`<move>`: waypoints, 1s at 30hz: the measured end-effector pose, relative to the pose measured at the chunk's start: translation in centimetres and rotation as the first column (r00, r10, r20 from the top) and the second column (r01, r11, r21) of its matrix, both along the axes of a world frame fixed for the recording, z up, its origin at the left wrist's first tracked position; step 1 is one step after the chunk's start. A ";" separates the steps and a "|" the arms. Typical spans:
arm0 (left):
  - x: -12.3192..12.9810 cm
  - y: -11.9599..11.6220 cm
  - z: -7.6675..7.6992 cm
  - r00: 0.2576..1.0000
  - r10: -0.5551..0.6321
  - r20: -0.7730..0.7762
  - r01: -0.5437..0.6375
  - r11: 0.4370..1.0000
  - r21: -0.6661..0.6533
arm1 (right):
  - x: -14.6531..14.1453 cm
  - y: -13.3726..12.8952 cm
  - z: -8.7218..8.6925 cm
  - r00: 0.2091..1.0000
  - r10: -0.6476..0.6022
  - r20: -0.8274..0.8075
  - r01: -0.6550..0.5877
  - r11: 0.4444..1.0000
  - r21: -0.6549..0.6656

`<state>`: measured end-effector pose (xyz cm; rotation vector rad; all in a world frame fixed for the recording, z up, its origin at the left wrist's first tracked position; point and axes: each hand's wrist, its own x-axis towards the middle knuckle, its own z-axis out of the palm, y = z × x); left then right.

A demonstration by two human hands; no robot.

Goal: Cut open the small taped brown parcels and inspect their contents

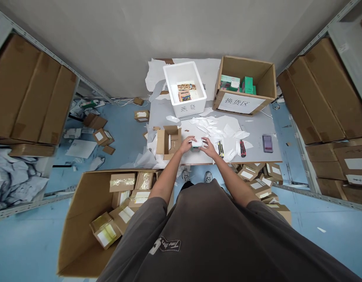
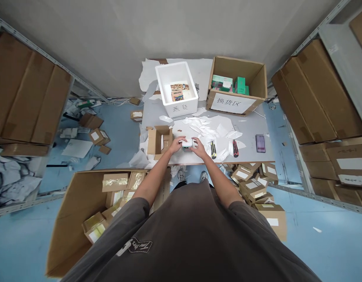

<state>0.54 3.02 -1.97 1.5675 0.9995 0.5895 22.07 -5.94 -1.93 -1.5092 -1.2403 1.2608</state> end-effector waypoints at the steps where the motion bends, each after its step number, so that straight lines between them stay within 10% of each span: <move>1: -0.3 -0.1 0.1 0.999 -0.048 0.003 0.048 0.999 -0.019 | 0.1 0.1 0.3 0.999 0.033 0.024 -0.034 0.999 0.031; 6: -1.5 -0.7 0.8 0.987 -0.162 -0.012 0.162 0.987 -0.007 | 0.4 1.1 0.4 0.979 0.127 0.159 -0.144 0.985 0.099; 20: -0.5 -3.8 0.9 1.000 0.004 -0.031 -0.004 1.000 0.010 | 0.9 0.4 -0.5 0.979 0.141 0.145 -0.150 0.987 0.053; 30: 2.4 -7.0 -6.7 0.898 0.441 0.013 -0.402 0.831 -0.384 | 1.2 1.0 -8.0 0.995 0.062 -0.076 -0.080 0.964 -0.255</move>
